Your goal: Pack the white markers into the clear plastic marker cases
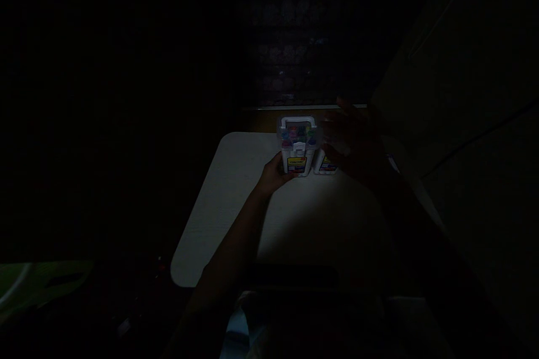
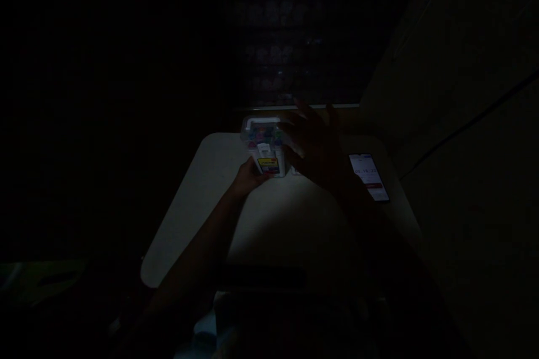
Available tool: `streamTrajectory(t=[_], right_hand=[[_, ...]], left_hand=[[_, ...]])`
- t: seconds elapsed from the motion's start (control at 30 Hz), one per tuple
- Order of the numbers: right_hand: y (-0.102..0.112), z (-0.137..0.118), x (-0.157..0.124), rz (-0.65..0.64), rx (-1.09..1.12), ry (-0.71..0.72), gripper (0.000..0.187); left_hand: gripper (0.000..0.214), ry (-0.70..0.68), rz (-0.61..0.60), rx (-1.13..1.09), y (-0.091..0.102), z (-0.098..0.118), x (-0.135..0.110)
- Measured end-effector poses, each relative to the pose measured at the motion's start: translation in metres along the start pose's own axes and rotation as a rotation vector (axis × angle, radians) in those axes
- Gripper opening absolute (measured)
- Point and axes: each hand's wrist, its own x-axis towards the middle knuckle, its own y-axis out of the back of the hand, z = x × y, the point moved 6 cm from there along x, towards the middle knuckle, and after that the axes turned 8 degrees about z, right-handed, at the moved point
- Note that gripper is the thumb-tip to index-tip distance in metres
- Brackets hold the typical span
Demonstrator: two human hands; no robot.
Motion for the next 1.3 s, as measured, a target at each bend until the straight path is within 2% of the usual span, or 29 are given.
streamTrajectory(t=[0.17,0.37,0.47,0.57,0.63,0.73,0.87,1.0,1.17,1.3], right_hand=[[-0.020,-0.021,0.012,-0.119,-0.031,0.103,0.032],[-0.028,-0.023,0.010,-0.106,-0.019,0.057,0.037],[-0.020,-0.015,0.005,-0.032,-0.030,0.066,0.032],[-0.007,0.004,-0.001,0.055,-0.056,0.031,0.032],[-0.003,0.019,-0.004,0.052,-0.073,-0.016,0.038],[-0.003,0.036,-0.009,-0.019,-0.076,-0.057,0.052],[-0.010,0.053,-0.016,-0.076,-0.008,-0.097,0.061],[-0.016,0.071,-0.022,-0.058,0.094,-0.204,0.070],[-0.023,0.078,-0.022,-0.137,0.264,-0.296,0.073],[-0.023,0.081,-0.020,-0.117,0.299,-0.339,0.075]], left_hand=[[0.079,-0.009,-0.005,-0.005,-0.001,0.003,-0.001],[0.083,0.030,0.002,-0.020,-0.001,-0.002,-0.001],[0.085,0.034,0.005,-0.042,-0.001,-0.004,0.000],[0.086,0.023,-0.005,-0.055,-0.003,-0.005,0.000],[0.083,0.006,-0.010,-0.050,-0.002,-0.004,0.001],[0.075,-0.038,0.020,-0.041,0.001,-0.003,0.003],[0.069,-0.059,0.106,-0.026,0.016,-0.005,0.007],[0.063,0.012,0.153,0.013,0.042,-0.012,0.009],[0.062,0.049,0.212,0.019,0.077,-0.014,0.006],[0.065,0.050,0.253,0.038,0.086,-0.010,0.002]])
